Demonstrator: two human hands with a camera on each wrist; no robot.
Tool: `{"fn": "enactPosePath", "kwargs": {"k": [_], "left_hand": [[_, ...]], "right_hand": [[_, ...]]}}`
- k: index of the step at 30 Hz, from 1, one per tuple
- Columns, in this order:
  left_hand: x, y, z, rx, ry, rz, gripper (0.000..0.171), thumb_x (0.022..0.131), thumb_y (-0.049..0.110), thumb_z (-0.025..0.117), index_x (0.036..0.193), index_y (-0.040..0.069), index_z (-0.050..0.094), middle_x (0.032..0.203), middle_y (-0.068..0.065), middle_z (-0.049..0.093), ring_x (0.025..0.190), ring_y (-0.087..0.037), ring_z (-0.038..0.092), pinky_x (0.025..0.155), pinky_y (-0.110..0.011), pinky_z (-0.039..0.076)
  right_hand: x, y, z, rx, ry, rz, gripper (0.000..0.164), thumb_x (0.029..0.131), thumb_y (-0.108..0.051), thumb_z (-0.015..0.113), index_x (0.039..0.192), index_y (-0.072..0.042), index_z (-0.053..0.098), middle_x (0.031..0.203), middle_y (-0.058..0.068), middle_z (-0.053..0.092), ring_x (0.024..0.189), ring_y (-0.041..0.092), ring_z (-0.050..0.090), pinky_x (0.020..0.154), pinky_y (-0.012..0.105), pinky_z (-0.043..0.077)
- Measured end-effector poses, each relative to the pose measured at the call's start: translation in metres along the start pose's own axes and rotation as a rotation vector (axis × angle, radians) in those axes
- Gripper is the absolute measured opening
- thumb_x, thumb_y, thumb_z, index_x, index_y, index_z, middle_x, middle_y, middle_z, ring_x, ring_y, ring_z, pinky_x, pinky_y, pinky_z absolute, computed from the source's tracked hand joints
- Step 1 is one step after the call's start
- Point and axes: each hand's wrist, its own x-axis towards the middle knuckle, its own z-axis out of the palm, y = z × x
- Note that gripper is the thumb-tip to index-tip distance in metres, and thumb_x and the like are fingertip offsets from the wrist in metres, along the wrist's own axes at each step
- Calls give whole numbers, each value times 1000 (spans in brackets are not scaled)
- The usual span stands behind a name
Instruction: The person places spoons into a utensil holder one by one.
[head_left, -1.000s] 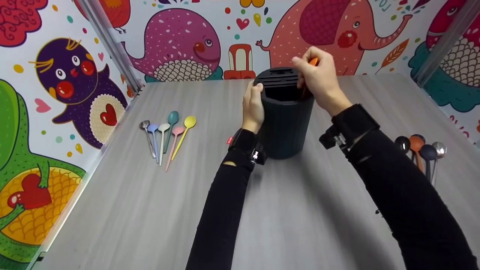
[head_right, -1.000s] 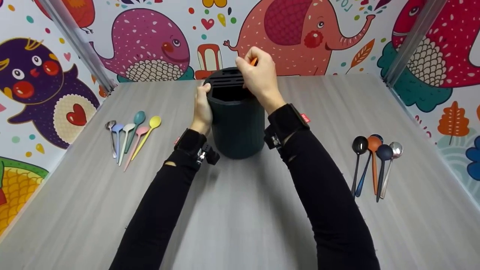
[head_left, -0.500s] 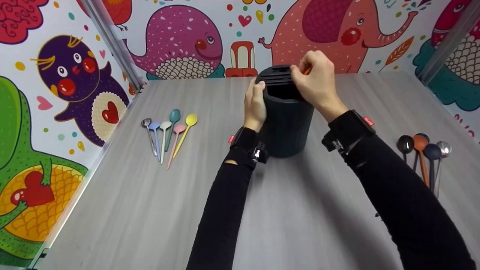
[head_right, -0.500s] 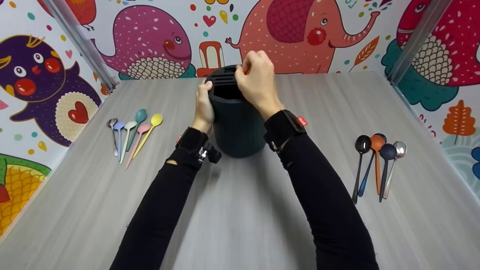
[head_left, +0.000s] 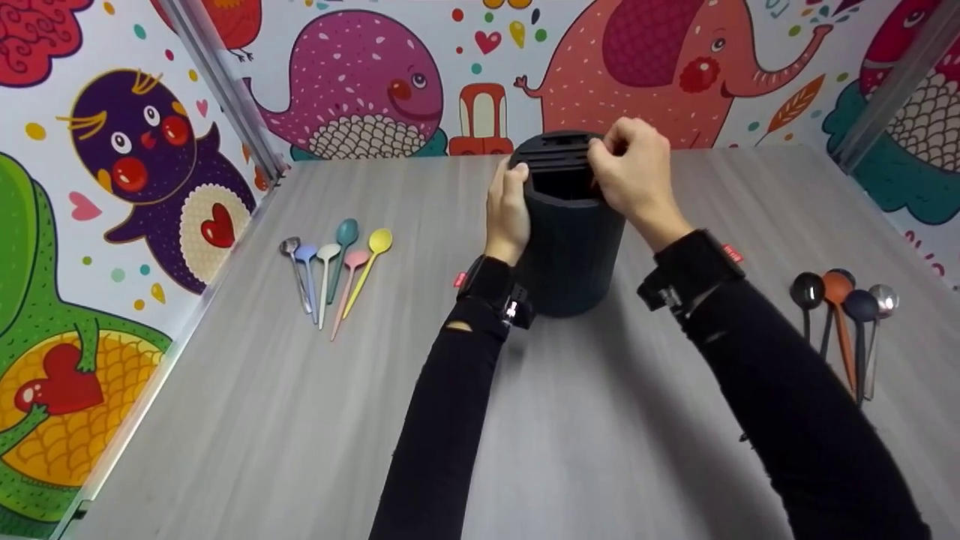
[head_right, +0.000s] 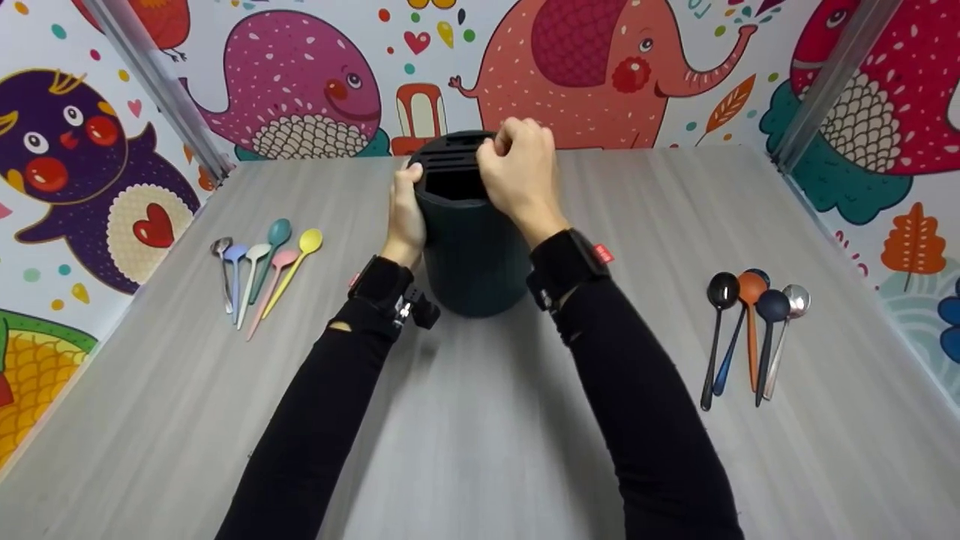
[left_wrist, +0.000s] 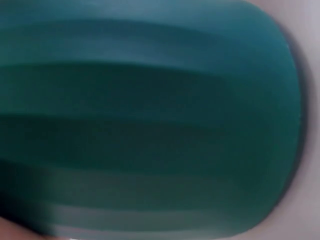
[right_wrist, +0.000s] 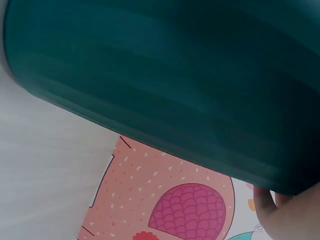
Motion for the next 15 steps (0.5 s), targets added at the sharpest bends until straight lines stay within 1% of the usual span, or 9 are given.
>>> {"fn": "enactPosePath", "kwargs": {"k": [1, 2, 6, 12, 15], "left_hand": [[-1, 0, 0, 0, -1, -4, 57, 100, 32, 32, 142, 0, 54, 142, -14, 57, 130, -22, 52, 108, -26, 37], [-1, 0, -1, 2, -2, -8, 57, 100, 32, 32, 142, 0, 54, 143, -14, 57, 131, -22, 51, 108, -26, 36], [-1, 1, -1, 4, -7, 2, 56, 100, 32, 31, 139, 1, 55, 140, -13, 58, 128, -22, 53, 107, -27, 37], [1, 1, 0, 1, -17, 6, 58, 100, 33, 30, 143, 2, 52, 146, -13, 54, 134, -23, 49, 109, -27, 35], [0, 0, -1, 4, -15, 4, 57, 100, 33, 30, 142, 1, 54, 143, -14, 56, 131, -23, 51, 108, -28, 37]], "right_hand": [[-1, 1, 1, 4, 14, 9, 28, 96, -14, 60, 69, -9, 52, 73, 3, 48, 76, 15, 47, 73, 29, 34], [-3, 1, 2, 9, 29, 9, 29, 96, -13, 59, 68, -9, 51, 72, 2, 48, 75, 15, 48, 71, 29, 34], [-4, 1, 4, 20, 65, -4, 29, 95, -10, 57, 67, -9, 49, 68, 1, 46, 72, 14, 48, 70, 27, 34], [-1, -1, 3, 7, 79, -38, 29, 94, -8, 58, 67, -9, 48, 68, 1, 45, 72, 15, 45, 71, 28, 32], [-2, 1, 5, 10, 73, -46, 31, 94, -7, 59, 66, -10, 47, 67, 2, 44, 71, 16, 45, 72, 29, 32]]}}
